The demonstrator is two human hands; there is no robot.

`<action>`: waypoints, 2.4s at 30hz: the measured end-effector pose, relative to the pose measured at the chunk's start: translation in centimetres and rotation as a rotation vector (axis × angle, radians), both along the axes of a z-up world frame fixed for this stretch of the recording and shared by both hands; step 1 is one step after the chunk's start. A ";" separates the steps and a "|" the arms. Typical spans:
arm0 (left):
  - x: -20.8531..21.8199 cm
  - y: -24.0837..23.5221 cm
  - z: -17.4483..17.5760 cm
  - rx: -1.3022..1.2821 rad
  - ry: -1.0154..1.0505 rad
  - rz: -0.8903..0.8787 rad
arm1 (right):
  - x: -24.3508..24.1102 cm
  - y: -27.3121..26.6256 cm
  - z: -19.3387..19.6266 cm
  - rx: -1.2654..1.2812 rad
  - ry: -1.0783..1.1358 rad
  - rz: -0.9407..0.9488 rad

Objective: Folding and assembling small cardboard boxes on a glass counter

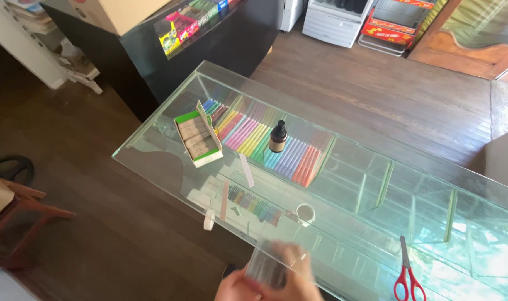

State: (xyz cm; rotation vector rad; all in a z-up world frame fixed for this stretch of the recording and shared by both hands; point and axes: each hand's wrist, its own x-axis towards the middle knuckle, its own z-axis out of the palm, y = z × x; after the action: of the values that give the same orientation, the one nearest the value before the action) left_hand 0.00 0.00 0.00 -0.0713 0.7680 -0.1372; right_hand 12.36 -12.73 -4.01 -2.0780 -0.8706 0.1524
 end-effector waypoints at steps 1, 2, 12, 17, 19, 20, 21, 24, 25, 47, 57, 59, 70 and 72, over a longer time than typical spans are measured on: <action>4.1 1.6 1.3 -0.018 0.000 0.007 | 1.3 -0.7 -0.8 -0.059 -0.033 -0.051; 4.8 1.7 -0.8 -0.021 0.001 0.002 | 2.7 -1.3 -0.8 -0.063 -0.032 -0.055; 14.5 -0.8 -3.3 0.098 -0.320 -0.225 | 11.4 -5.4 1.1 -0.214 -0.143 -0.137; 17.4 -1.4 -1.9 0.206 -0.350 -0.274 | 13.5 -5.6 0.9 -0.292 -0.188 -0.167; 18.6 -1.5 -3.0 0.219 -0.472 -0.267 | 14.5 -5.5 0.7 -0.322 -0.185 -0.165; 19.0 -1.7 -3.3 0.218 -0.471 -0.271 | 15.0 -5.6 0.5 -0.323 -0.183 -0.168; 19.5 -1.8 -3.5 0.227 -0.459 -0.268 | 15.5 -5.6 0.5 -0.327 -0.185 -0.145; 20.9 -2.6 -6.1 0.215 -0.417 -0.249 | 16.6 -5.8 -0.2 -0.341 -0.165 -0.105; 21.8 -2.9 -7.2 0.195 -0.395 -0.229 | 17.5 -5.8 -0.4 -0.348 -0.151 -0.085; 25.5 -4.1 -10.8 0.880 -0.126 -0.449 | 21.0 -5.0 -2.7 -0.374 -0.079 -0.111; 28.2 -6.0 -11.8 1.345 0.104 -0.339 | 19.0 -5.2 -7.3 -0.538 -0.513 -0.299; 27.6 -6.4 -11.6 1.295 0.085 -0.294 | 19.0 -5.1 -6.7 -0.524 -0.491 -0.307; 24.1 -4.8 -9.7 2.843 -0.980 -0.359 | 15.5 -6.8 -12.2 -0.505 -0.433 -0.410; 24.9 -5.3 -10.7 2.846 -0.930 -0.456 | 16.3 -6.5 -11.6 -0.520 -0.329 -0.396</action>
State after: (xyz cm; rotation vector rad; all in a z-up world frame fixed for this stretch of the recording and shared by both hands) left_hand 24.86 -5.32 -10.66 2.6477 -0.5463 0.5557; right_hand 28.64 -19.26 -15.64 -2.7760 -0.6275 -0.2053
